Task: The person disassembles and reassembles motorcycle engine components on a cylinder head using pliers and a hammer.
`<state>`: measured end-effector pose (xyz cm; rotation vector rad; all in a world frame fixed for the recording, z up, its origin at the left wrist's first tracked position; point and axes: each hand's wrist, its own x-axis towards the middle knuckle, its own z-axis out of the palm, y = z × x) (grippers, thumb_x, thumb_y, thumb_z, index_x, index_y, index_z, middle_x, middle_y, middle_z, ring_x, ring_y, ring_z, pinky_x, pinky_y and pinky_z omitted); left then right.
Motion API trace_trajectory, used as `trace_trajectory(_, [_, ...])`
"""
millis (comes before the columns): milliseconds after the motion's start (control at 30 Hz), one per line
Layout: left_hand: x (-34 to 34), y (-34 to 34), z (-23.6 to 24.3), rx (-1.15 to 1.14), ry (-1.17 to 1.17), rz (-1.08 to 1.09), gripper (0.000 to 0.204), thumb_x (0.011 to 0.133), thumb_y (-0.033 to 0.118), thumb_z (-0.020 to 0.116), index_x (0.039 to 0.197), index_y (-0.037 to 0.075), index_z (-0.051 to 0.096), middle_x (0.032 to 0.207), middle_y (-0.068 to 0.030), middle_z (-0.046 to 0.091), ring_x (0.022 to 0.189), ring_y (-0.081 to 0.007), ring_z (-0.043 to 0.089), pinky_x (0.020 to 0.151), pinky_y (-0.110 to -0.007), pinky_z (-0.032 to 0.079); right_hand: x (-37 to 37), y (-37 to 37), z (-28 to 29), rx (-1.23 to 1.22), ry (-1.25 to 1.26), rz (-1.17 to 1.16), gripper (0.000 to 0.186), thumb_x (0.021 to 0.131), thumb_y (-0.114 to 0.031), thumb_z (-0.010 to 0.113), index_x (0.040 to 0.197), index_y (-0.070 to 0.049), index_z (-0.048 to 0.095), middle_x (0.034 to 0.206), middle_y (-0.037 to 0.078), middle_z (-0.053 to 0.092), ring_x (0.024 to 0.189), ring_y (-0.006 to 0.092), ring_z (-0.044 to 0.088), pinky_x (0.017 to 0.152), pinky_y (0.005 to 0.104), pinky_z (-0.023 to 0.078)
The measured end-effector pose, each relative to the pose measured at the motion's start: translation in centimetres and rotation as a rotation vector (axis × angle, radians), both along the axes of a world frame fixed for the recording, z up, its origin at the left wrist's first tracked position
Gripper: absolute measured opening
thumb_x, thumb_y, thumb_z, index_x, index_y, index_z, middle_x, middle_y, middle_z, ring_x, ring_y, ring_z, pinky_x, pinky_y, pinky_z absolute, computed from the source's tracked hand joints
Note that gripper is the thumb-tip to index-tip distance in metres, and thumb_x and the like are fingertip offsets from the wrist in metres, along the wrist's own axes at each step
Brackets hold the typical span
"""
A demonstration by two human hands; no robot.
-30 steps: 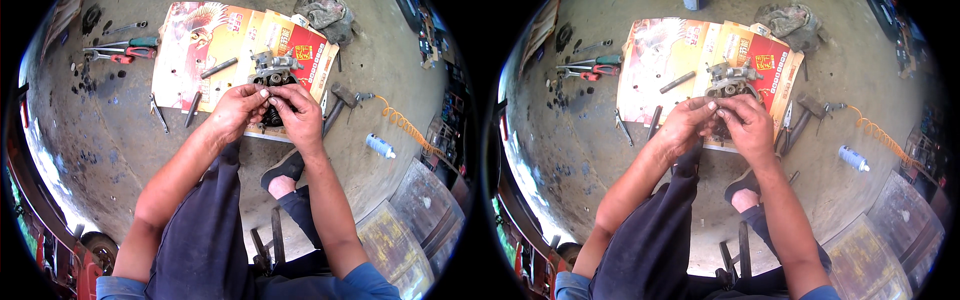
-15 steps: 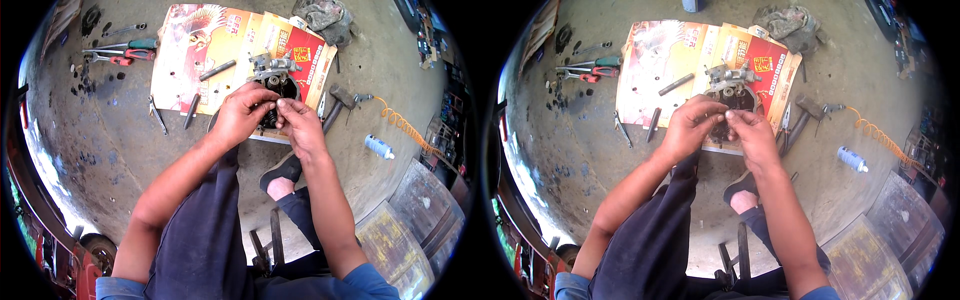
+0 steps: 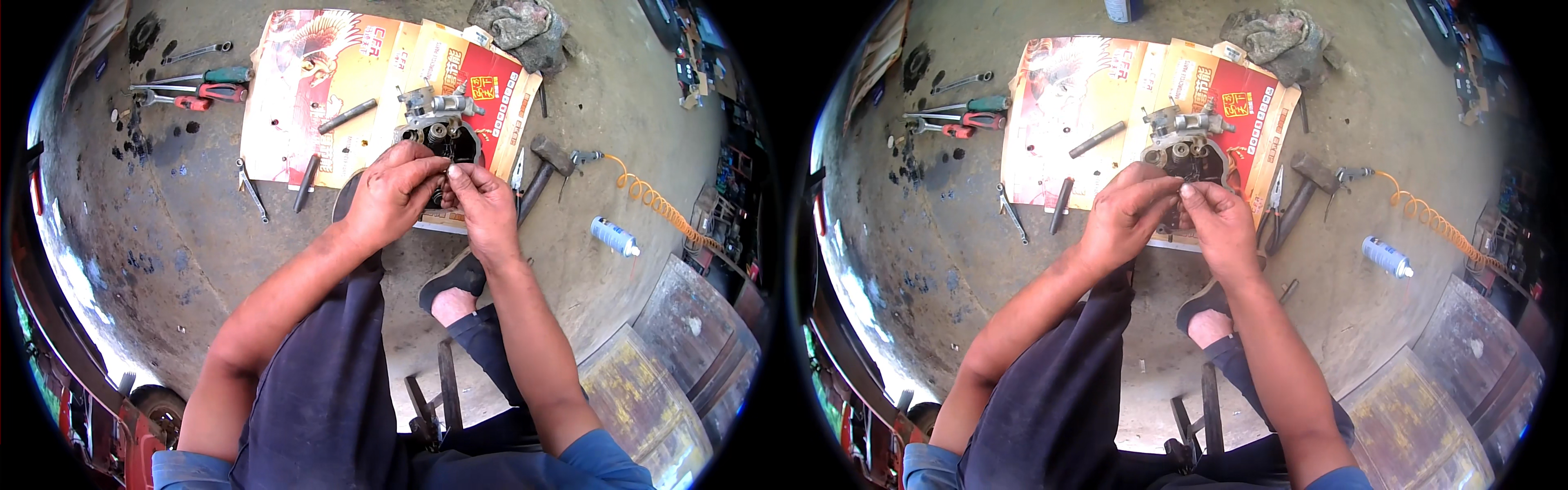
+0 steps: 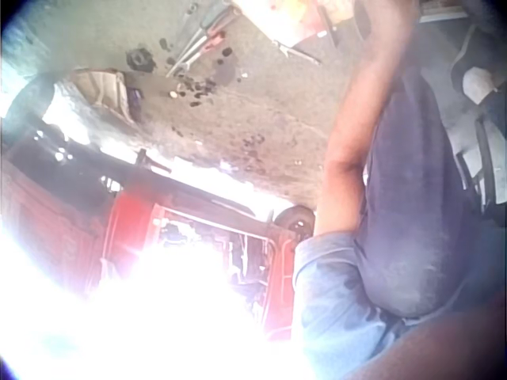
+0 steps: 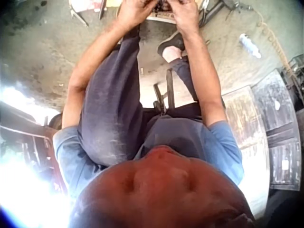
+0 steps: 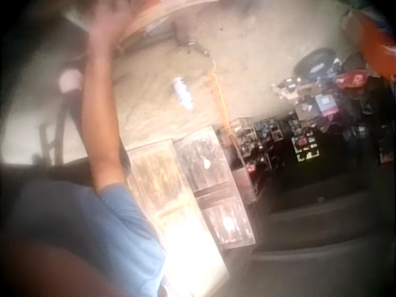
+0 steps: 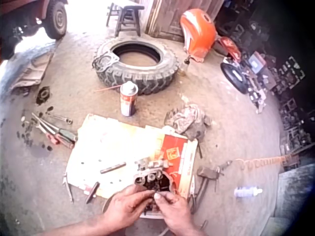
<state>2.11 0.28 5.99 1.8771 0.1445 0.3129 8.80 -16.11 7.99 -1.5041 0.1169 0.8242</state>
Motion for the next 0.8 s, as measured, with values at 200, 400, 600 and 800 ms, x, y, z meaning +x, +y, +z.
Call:
trace_trajectory(200, [0.3, 0.5, 0.0, 0.113, -0.057, -0.005, 0.024, 0.085, 0.001, 0.077, 0.108, 0.002, 0.073, 0.099, -0.0125, 0.069, 0.09, -0.0309, 0.069, 0.079, -0.039, 0.057, -0.5, 0.5, -0.1, 0.072, 0.098, -0.107, 0.018, 0.103, -0.019, 0.068, 0.105, -0.002, 0.074, 0.089, 0.0, 0.07, 0.077, 0.0089, 0.061, 0.075, 0.0253, 0.052])
trace_trajectory(400, [-0.2, 0.8, -0.9, 0.141, -0.072, -0.053, 0.025, 0.083, 0.003, 0.078, 0.108, 0.004, 0.073, 0.098, -0.0124, 0.068, 0.091, -0.0322, 0.069, 0.079, -0.04, 0.057, -0.1, 0.0, 0.1, 0.065, 0.294, -0.106, 0.016, 0.1, -0.017, 0.071, 0.107, -0.002, 0.074, 0.092, 0.0, 0.07, 0.081, 0.0093, 0.062, 0.077, 0.0263, 0.053])
trace_trajectory(600, [-0.4, 1.4, -0.2, 0.201, -0.082, -0.088, 0.027, 0.083, 0.004, 0.078, 0.109, 0.004, 0.073, 0.099, -0.0118, 0.069, 0.092, -0.0319, 0.069, 0.079, -0.041, 0.057, 0.6, -0.2, 0.5, 0.097, 0.359, -0.083, 0.014, 0.099, -0.013, 0.072, 0.108, -0.003, 0.072, 0.092, 0.0, 0.07, 0.08, 0.0104, 0.064, 0.077, 0.0273, 0.054])
trace_trajectory(800, [-0.4, 1.2, -0.3, 0.099, 0.024, -0.068, 0.027, 0.084, 0.005, 0.077, 0.111, 0.004, 0.073, 0.101, -0.0123, 0.07, 0.095, -0.032, 0.069, 0.082, -0.041, 0.056, 1.6, 0.1, 0.7, -0.134, 0.062, 0.091, 0.013, 0.1, -0.012, 0.07, 0.106, -0.001, 0.071, 0.086, -0.002, 0.067, 0.076, 0.0069, 0.06, 0.073, 0.0236, 0.051])
